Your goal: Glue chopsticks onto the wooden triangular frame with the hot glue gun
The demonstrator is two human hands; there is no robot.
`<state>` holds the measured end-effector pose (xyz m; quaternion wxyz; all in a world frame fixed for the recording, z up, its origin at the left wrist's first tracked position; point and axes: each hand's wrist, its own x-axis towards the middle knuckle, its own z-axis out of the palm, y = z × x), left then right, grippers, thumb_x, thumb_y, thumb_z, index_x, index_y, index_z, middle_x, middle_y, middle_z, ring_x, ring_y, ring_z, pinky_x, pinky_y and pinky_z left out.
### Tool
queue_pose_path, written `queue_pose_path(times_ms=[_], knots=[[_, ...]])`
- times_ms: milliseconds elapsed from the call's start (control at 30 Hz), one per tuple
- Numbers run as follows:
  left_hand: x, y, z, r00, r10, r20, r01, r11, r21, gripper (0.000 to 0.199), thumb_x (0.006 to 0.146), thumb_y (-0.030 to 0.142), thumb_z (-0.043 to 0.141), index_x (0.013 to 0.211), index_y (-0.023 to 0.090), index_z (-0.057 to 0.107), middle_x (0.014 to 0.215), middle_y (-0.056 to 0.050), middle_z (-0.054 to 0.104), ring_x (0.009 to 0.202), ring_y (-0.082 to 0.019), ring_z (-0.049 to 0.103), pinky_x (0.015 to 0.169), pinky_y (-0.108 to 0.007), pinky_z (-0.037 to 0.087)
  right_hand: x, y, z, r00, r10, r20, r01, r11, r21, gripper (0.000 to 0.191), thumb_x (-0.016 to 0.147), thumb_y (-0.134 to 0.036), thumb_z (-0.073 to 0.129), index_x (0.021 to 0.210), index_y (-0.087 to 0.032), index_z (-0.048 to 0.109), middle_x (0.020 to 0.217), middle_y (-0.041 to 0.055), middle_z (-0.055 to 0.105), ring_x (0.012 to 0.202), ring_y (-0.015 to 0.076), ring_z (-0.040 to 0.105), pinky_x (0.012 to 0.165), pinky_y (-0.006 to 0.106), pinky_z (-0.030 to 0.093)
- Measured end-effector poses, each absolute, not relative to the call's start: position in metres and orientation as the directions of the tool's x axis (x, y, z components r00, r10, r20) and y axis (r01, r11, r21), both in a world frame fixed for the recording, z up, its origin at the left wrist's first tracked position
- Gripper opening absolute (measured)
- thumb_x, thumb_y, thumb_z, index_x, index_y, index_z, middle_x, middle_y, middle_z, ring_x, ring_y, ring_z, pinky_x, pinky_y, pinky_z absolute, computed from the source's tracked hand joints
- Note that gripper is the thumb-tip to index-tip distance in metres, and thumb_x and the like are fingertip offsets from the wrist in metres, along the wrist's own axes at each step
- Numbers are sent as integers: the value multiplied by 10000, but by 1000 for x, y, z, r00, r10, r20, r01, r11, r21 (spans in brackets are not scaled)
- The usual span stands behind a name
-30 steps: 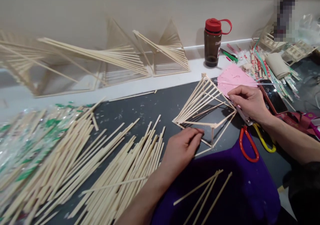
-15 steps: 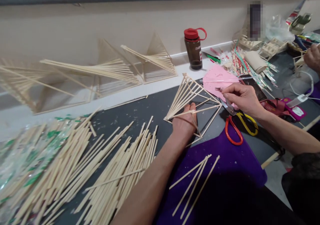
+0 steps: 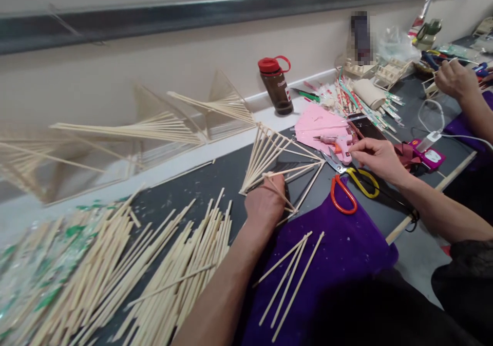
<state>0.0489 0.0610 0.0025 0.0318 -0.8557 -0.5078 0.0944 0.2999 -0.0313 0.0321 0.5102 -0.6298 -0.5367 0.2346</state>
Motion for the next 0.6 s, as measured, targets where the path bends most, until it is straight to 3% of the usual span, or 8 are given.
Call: queue_pose_path(times_ms=[233, 367, 467, 600], knots=[[42, 45, 14, 479, 868, -128, 844, -496, -203, 452, 975, 178, 212, 1107, 138, 643, 1011, -170, 664, 787, -298, 704, 573, -329, 466, 306, -29, 13, 292, 934, 207, 605, -12, -796, 181, 792, -252, 573, 779, -146, 719, 745, 24, 702, 616, 115, 578, 609, 236, 422], [33, 31, 22, 493, 861, -123, 840, -508, -193, 434, 958, 159, 252, 1118, 118, 654, 1028, -177, 681, 790, -318, 708, 568, -343, 462, 313, -10, 4, 345, 928, 142, 798, -211, -565, 241, 826, -259, 556, 940, -150, 738, 935, 74, 741, 807, 174, 651, 704, 253, 430], [18, 19, 27, 481, 872, -90, 852, -489, -186, 421, 972, 217, 274, 1067, 147, 677, 1036, -148, 707, 789, -330, 707, 560, -349, 440, 316, 8, -1, 389, 921, 2, 847, -357, -393, 293, 839, -341, 551, 947, -147, 743, 968, 113, 740, 892, 212, 660, 698, 258, 419], [-11, 2, 32, 420, 904, -75, 901, -426, -86, 368, 966, 284, 356, 1038, 194, 706, 1054, -114, 736, 835, -316, 705, 601, -343, 434, 316, 27, -3, 441, 893, -87, 831, -443, -337, 399, 813, -494, 563, 834, -140, 746, 922, 138, 732, 872, 232, 659, 630, 264, 397]])
